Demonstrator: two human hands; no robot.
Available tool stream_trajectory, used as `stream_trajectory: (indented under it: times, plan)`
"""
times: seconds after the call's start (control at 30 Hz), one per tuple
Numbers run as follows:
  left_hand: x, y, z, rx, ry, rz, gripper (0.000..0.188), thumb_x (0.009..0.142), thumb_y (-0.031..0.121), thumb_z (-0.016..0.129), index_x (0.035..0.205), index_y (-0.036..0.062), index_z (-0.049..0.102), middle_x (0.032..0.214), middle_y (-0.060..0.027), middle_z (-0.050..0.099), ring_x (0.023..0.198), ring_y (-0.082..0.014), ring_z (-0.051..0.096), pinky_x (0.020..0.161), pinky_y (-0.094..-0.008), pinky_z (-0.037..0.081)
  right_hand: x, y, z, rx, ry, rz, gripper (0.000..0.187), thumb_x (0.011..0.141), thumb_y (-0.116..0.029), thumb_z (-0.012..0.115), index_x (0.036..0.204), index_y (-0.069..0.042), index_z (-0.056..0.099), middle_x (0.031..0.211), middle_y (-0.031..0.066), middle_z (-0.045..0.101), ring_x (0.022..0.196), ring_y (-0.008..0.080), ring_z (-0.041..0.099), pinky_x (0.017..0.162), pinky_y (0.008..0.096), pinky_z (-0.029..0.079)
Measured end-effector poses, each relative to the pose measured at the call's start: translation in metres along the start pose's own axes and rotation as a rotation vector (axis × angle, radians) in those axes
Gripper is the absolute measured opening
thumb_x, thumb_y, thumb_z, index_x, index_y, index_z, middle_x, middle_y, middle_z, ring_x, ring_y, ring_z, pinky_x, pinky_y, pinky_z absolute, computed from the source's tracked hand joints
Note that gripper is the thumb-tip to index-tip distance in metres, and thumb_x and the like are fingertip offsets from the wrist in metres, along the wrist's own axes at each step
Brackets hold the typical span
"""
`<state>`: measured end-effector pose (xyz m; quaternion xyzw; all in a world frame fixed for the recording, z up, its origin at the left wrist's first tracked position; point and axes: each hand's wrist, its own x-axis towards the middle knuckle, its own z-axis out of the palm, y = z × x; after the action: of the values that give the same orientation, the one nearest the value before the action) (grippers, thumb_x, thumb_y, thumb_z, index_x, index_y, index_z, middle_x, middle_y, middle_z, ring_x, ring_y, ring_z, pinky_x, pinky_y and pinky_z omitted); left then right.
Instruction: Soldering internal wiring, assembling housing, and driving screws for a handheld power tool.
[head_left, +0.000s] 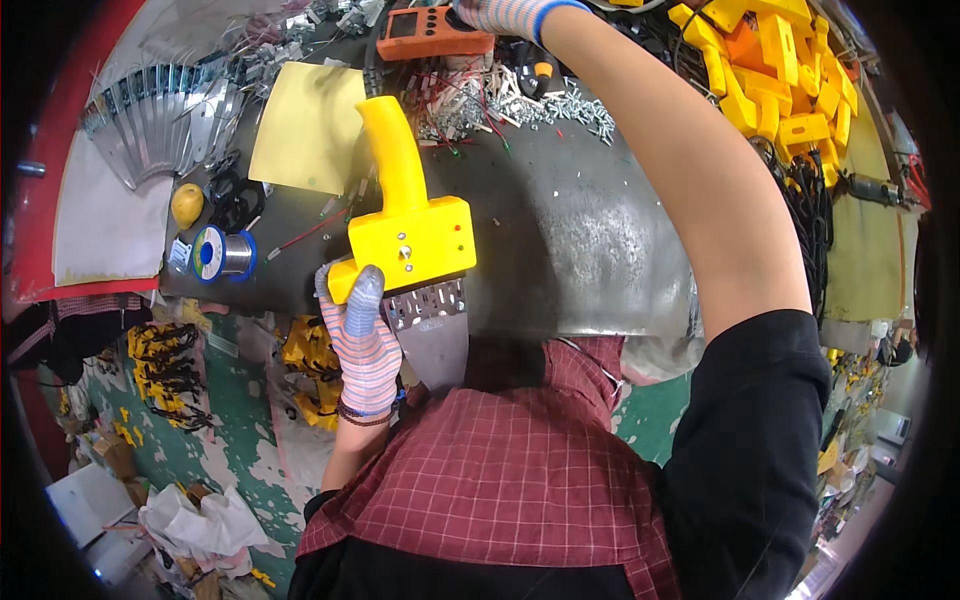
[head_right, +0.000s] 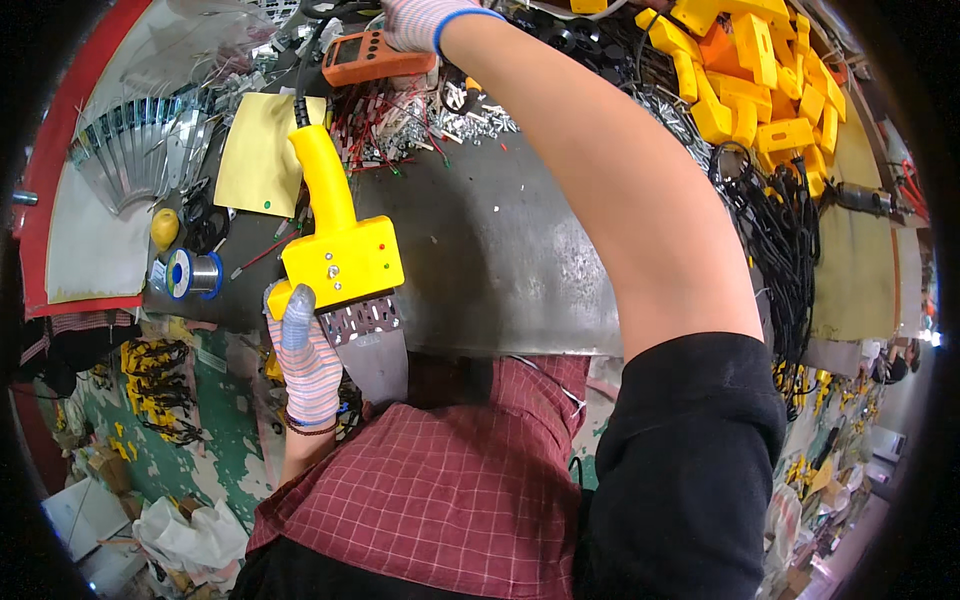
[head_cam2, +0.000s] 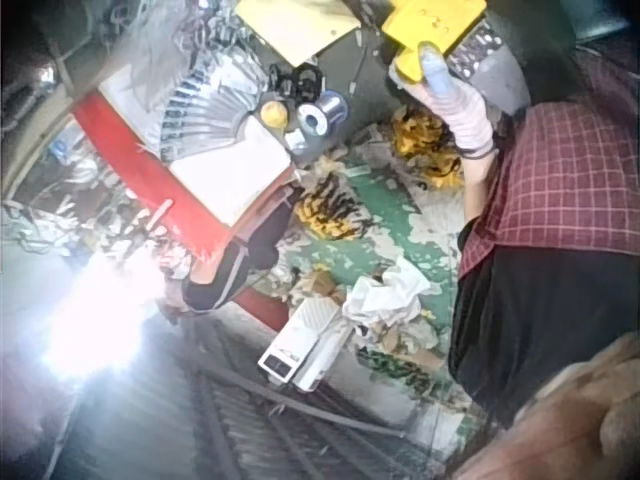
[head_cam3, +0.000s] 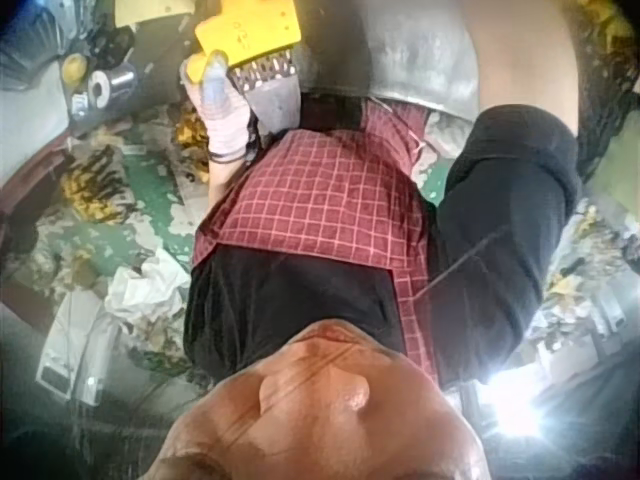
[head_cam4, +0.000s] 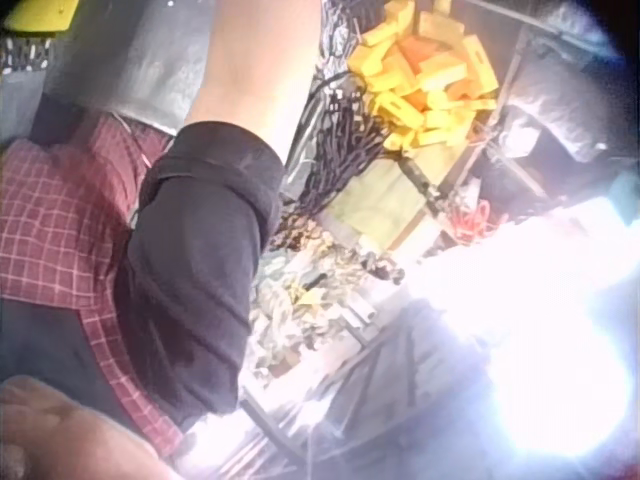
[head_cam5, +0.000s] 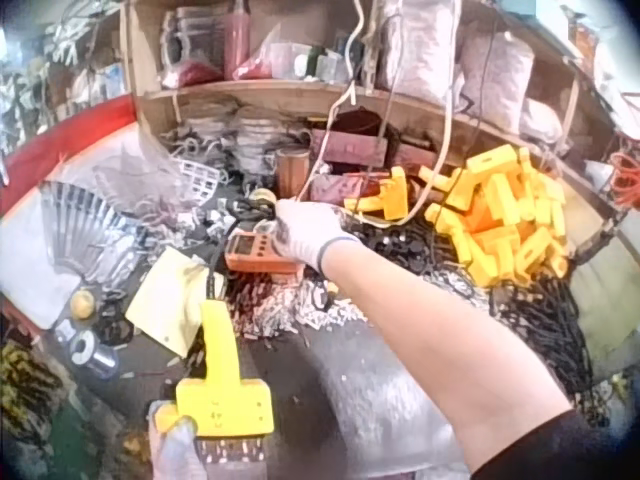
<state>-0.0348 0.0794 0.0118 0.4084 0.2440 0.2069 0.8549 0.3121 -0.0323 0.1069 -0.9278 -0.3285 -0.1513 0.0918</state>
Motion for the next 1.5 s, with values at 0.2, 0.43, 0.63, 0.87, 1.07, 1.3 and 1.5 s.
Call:
stream_trajectory:
  times: [0.2,0.43,0.63,0.87,1.07,1.3,1.5]
  plan:
    - [0.001,-0.002,0.016,-0.037,0.010,-0.042,0.044,0.084,0.008,0.070,0.122,0.0124,0.048,0.111,-0.0047,0.058,0.104,-0.0184,0.058,0.097,-0.0358,0.047,-0.042,0.011,-0.059,-0.164,0.050,-0.109,0.029,0.083,-0.026,0.060,0.100,-0.003,0.066,0.089,0.0173,0.069,0.085,0.0356,0.067,0.077,0.0452,0.052]
    - [-0.003,0.000,0.008,0.150,-0.009,0.156,0.036,0.082,0.015,0.070,0.112,0.0086,0.052,0.104,-0.0055,0.059,0.099,-0.0184,0.057,0.094,-0.0359,0.047,-0.129,0.076,-0.095,0.455,0.525,0.141,0.027,0.087,-0.028,0.061,0.096,-0.003,0.068,0.089,0.0197,0.069,0.079,0.0303,0.067,0.072,0.0353,0.052]
    - [-0.012,0.006,0.026,0.246,0.009,0.143,0.046,0.080,0.023,0.072,0.114,0.0072,0.046,0.107,-0.0089,0.056,0.099,-0.0201,0.057,0.092,-0.0361,0.048,-0.161,0.138,-0.024,0.304,-0.006,0.508,0.032,0.084,-0.032,0.061,0.106,-0.010,0.069,0.102,0.0170,0.069,0.099,0.0336,0.064,0.088,0.0387,0.049]
    - [-0.012,-0.003,0.023,0.343,0.007,0.291,0.047,0.079,0.022,0.072,0.114,0.0052,0.046,0.106,-0.0091,0.055,0.096,-0.0179,0.056,0.090,-0.0347,0.047,-0.099,0.149,-0.001,-0.005,-0.005,0.655,0.047,0.084,-0.045,0.064,0.115,-0.009,0.065,0.111,0.0153,0.068,0.108,0.0317,0.061,0.094,0.0390,0.047]
    - [-0.015,-0.002,0.020,0.374,0.012,0.307,0.047,0.080,0.020,0.076,0.113,0.0065,0.045,0.102,-0.0064,0.054,0.092,-0.0151,0.053,0.085,-0.0311,0.046,-0.126,0.104,-0.025,0.062,0.225,0.325,0.027,0.083,-0.031,0.066,0.098,-0.009,0.066,0.099,0.0167,0.065,0.091,0.0351,0.063,0.079,0.0441,0.050]
    - [-0.019,0.003,0.021,0.383,-0.057,0.251,0.058,0.077,0.015,0.081,0.118,0.0071,0.041,0.111,-0.0093,0.051,0.102,-0.0175,0.055,0.090,-0.0325,0.049,-0.263,-0.003,-0.050,-0.036,-0.209,-0.211,0.024,0.073,-0.015,0.069,0.095,-0.010,0.061,0.112,0.0129,0.063,0.087,0.0307,0.060,0.076,0.0411,0.049]
    - [-0.022,0.001,0.023,0.475,-0.203,0.395,0.068,0.078,0.011,0.080,0.129,0.0073,0.036,0.122,-0.0117,0.045,0.110,-0.0201,0.052,0.096,-0.0336,0.047,-0.266,-0.020,-0.050,0.209,-0.011,0.132,0.033,0.077,-0.018,0.073,0.106,-0.007,0.062,0.106,0.0138,0.064,0.087,0.0345,0.062,0.076,0.0414,0.051]
